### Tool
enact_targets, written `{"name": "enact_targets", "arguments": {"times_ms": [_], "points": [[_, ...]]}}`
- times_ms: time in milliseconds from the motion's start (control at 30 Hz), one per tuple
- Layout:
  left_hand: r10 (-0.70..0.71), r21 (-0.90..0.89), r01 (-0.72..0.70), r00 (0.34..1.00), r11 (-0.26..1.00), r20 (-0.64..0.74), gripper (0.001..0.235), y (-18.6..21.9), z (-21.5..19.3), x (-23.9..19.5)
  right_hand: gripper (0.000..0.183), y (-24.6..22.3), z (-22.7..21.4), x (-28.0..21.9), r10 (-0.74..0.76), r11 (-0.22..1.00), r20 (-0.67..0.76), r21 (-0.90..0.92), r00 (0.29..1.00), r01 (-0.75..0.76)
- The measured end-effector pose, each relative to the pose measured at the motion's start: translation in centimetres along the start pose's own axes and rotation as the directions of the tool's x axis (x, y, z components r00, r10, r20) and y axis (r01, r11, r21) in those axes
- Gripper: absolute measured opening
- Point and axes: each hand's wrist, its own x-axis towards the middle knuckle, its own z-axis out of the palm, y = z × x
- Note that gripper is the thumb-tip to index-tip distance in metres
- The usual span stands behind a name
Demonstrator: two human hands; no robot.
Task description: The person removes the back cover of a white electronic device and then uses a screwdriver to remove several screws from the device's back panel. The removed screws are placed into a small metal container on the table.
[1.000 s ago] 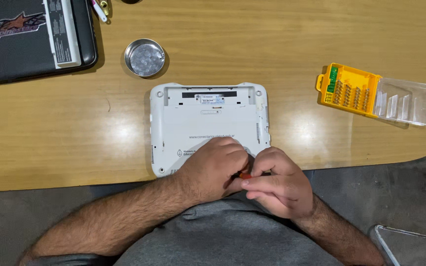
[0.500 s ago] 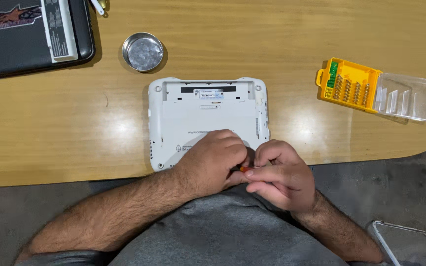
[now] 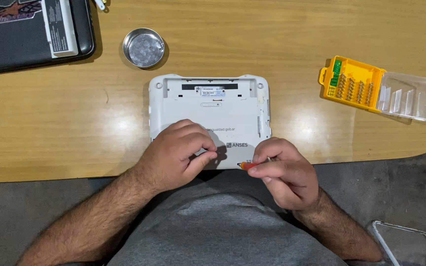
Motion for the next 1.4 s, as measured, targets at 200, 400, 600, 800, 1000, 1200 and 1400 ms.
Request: {"name": "enact_targets", "arguments": {"times_ms": [200, 400, 600, 800, 1000, 1200, 1400], "points": [[-0.028, 0.037, 0.028, 0.999, 0.999, 0.015, 0.004, 0.0, 0.4, -0.1, 0.013, 0.6, -0.5, 0.0, -0.07, 0.997, 0.087, 0.018, 0.994, 0.068], [-0.03, 0.099, 0.023, 0.997, 0.995, 0.073, 0.003, 0.1, 0.3, 0.3, 0.018, -0.1, -0.5, 0.8, -0.054, 0.997, 0.106, -0.049, 0.993, 0.059], [-0.014, 0.105, 0.007, 0.998, 0.994, 0.059, 0.003, 0.0, 0.3, 0.2, 0.022, -0.2, -0.1, 1.5, -0.05, 0.999, 0.1, -0.007, 0.994, 0.051], [0.001, 0.11, -0.007, 0.998, 0.994, 0.059, 0.003, 0.1, 0.2, 0.3, 0.015, 0.8, -0.6, 0.6, -0.02, 1.0, 0.119, -0.005, 0.993, 0.02], [0.003, 0.122, -0.011, 0.998, 0.992, 0.07, 0.001, 0.3, 0.1, 0.4, 0.023, 0.1, -0.4, 2.0, -0.046, 0.999, 0.154, -0.004, 0.987, 0.047], [0.0, 0.176, -0.019, 0.994, 0.984, 0.106, 0.005, 0.6, 0.3, 0.5, 0.028, 0.1, -0.5, 1.6, -0.013, 0.998, 0.179, -0.059, 0.984, 0.024], [-0.018, 0.235, -0.02, 0.987, 0.972, 0.159, 0.011, 0.6, 0.9, 0.0, 0.019, -0.1, -1.4, 1.6, -0.104, 0.989, 0.123, -0.094, 0.987, 0.115]]}}
